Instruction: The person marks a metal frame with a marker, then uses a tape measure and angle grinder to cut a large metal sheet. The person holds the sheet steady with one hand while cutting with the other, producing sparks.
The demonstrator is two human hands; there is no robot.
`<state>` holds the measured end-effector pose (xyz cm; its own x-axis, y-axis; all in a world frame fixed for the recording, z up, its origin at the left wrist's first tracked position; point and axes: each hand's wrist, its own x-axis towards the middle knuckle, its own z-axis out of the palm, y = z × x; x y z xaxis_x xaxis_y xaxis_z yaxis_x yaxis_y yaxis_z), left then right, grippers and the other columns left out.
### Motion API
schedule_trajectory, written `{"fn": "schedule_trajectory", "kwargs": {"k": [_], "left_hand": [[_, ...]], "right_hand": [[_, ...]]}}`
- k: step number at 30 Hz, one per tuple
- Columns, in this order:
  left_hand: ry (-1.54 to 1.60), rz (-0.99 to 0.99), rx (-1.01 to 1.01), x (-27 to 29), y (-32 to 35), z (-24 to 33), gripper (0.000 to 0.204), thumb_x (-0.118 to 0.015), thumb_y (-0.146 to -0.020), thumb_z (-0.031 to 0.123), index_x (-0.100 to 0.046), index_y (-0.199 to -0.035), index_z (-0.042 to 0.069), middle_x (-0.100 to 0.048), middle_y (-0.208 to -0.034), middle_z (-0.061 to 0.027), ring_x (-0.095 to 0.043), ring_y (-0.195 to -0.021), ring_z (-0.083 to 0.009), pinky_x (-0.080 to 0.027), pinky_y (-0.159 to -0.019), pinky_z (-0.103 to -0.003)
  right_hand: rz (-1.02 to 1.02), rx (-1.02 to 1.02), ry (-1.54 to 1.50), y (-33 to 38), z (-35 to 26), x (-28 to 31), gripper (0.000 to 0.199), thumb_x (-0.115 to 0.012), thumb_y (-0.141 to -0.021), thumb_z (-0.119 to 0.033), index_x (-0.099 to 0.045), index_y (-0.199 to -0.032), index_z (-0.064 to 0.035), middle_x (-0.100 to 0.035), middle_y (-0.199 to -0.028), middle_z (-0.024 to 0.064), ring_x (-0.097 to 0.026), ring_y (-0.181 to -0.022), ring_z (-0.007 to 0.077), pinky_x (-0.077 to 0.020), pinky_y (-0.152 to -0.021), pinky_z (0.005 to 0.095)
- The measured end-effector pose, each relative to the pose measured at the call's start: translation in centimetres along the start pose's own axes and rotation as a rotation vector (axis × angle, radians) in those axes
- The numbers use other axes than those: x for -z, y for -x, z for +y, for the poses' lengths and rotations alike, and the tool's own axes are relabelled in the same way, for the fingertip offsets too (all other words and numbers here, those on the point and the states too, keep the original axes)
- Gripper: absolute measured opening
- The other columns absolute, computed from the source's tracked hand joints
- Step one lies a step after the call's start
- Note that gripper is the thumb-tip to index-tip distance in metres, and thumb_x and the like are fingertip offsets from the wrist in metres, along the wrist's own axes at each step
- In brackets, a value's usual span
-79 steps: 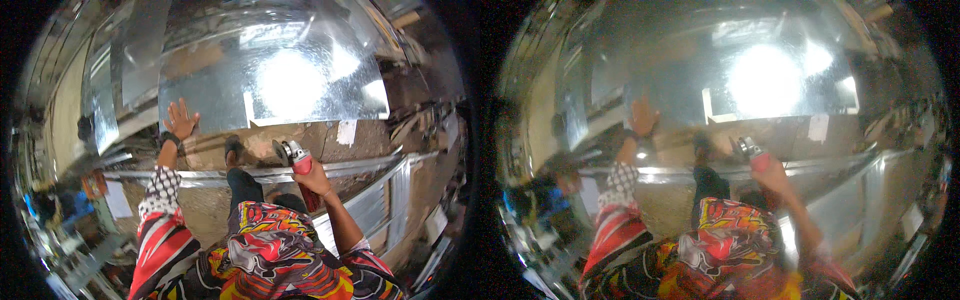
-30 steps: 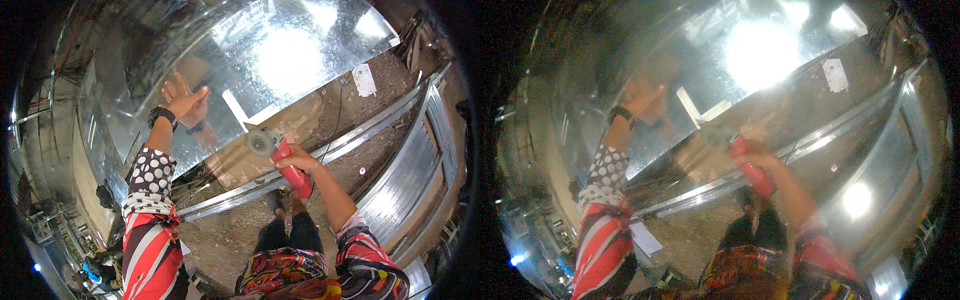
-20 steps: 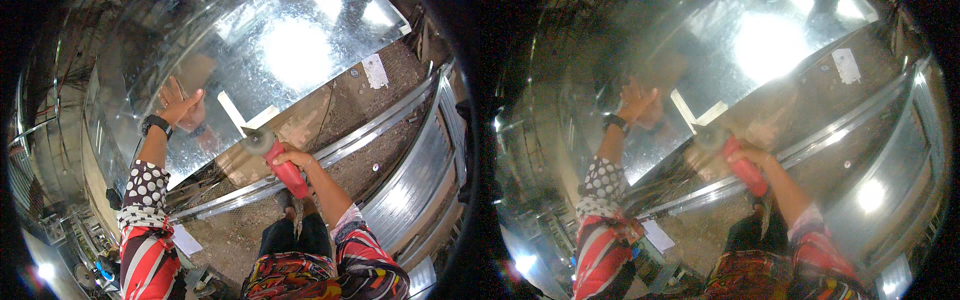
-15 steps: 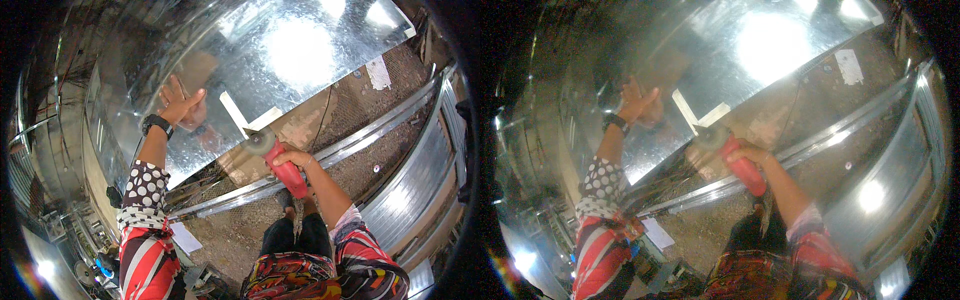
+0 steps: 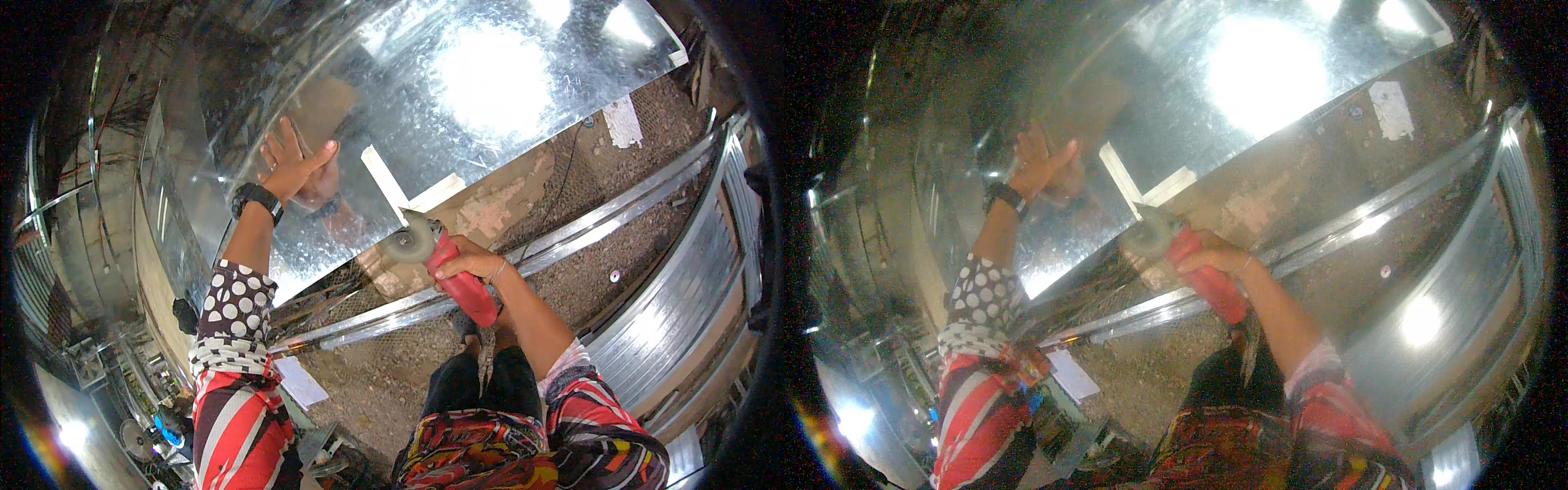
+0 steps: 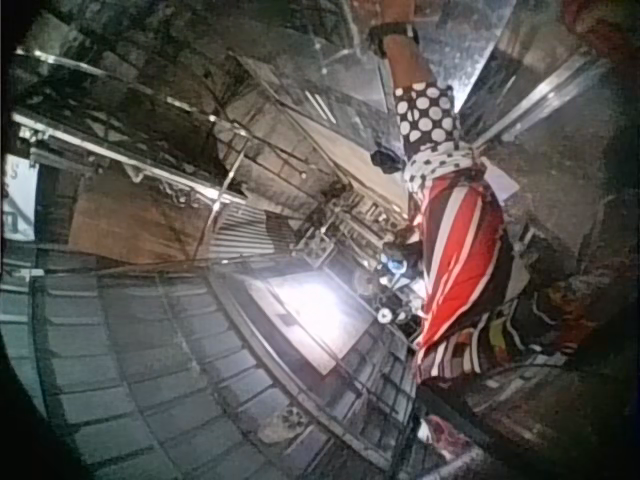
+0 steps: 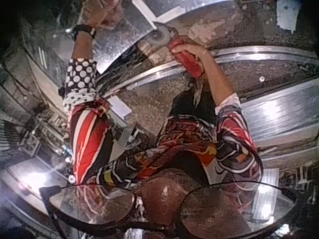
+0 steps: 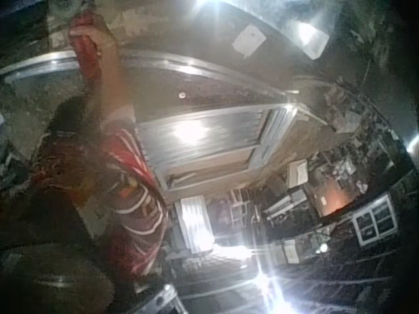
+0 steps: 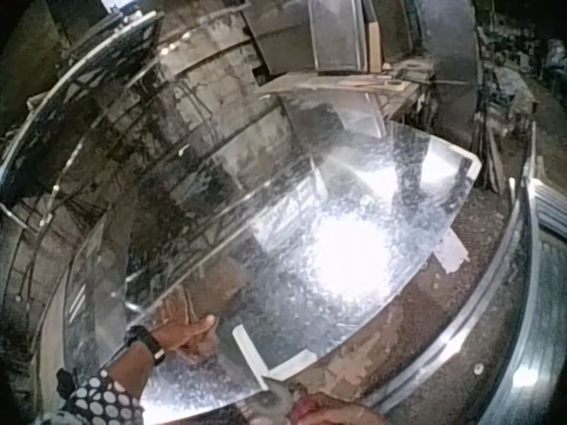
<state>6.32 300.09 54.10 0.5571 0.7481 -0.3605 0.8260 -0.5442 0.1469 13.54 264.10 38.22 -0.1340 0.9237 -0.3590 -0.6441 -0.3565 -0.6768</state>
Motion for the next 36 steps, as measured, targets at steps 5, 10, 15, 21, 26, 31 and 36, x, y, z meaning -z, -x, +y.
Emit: {"fn": "schedule_trajectory", "kwargs": {"k": [5,10,15,21,26,31,36], "left_hand": [[-0.021,-0.007,-0.014,0.2,0.5,0.2,0.128,-0.054,-0.079,0.086,0.006,-0.162,0.010,0.007,-0.162,-0.0377,0.012,-0.150,-0.0540,-0.001,-0.122,-0.061],[-0.064,0.017,-0.023,-0.9,-0.7,-1.0,0.127,-0.050,-0.080,0.087,0.004,-0.162,0.007,0.003,-0.163,-0.0371,0.009,-0.151,-0.0533,-0.002,-0.122,-0.060],[-0.062,0.008,-0.033,-1.2,-1.4,-1.6,0.141,-0.050,-0.066,0.099,0.011,-0.162,0.016,0.012,-0.164,-0.0335,0.015,-0.151,-0.0508,0.000,-0.114,-0.074],[-0.021,-0.021,0.017,-0.3,-0.1,-0.4,0.135,-0.050,-0.071,0.095,0.008,-0.163,0.014,0.009,-0.164,-0.0340,0.013,-0.151,-0.0517,-0.001,-0.116,-0.070],[0.004,0.005,-0.004,-0.3,-0.1,0.0,0.138,-0.049,-0.067,0.099,0.009,-0.163,0.018,0.011,-0.164,-0.0331,0.014,-0.152,-0.0503,0.000,-0.114,-0.074],[0.007,-0.001,0.010,-0.5,-0.1,-0.4,0.138,-0.048,-0.068,0.099,0.009,-0.163,0.017,0.010,-0.164,-0.0330,0.014,-0.152,-0.0503,0.000,-0.114,-0.073],[-0.006,-0.011,-0.006,-0.5,-0.5,-0.8,0.138,-0.048,-0.068,0.098,0.009,-0.163,0.016,0.010,-0.164,-0.0335,0.014,-0.152,-0.0505,-0.001,-0.115,-0.072]], "right_hand": [[0.032,0.023,0.038,0.5,-0.8,-0.5,0.042,-0.081,-0.073,-0.022,-0.072,-0.109,-0.0027,-0.073,-0.107,0.0081,-0.067,-0.102,0.0196,-0.0511,-0.091,0.0325],[0.059,-0.010,0.155,0.7,-1.6,-0.1,0.046,-0.081,-0.072,-0.022,-0.069,-0.113,-0.0026,-0.072,-0.106,0.0065,-0.067,-0.098,0.0192,-0.0525,-0.089,0.0327],[0.087,0.066,0.070,0.9,-2.1,-0.5,0.041,-0.082,-0.074,-0.016,-0.066,-0.109,-0.0015,-0.070,-0.094,0.0044,-0.068,-0.084,0.0150,-0.0566,-0.078,0.0319],[0.098,0.048,0.078,1.1,-2.5,-0.6,0.041,-0.082,-0.075,-0.017,-0.066,-0.110,-0.0022,-0.071,-0.095,0.0035,-0.067,-0.088,0.0134,-0.0553,-0.081,0.0310],[0.099,0.072,0.071,1.3,-2.8,-0.6,0.041,-0.082,-0.075,-0.016,-0.066,-0.110,-0.0024,-0.070,-0.096,0.0026,-0.067,-0.088,0.0128,-0.0553,-0.082,0.0312],[0.088,0.070,0.043,1.3,-3.1,-0.9,0.042,-0.083,-0.075,-0.016,-0.066,-0.111,-0.0023,-0.069,-0.096,0.0026,-0.066,-0.088,0.0130,-0.0555,-0.082,0.0316],[0.124,0.067,0.075,1.3,-3.1,-1.1,0.043,-0.083,-0.074,-0.015,-0.065,-0.112,-0.0016,-0.069,-0.094,0.0034,-0.067,-0.087,0.0142,-0.0565,-0.080,0.0324]]}}
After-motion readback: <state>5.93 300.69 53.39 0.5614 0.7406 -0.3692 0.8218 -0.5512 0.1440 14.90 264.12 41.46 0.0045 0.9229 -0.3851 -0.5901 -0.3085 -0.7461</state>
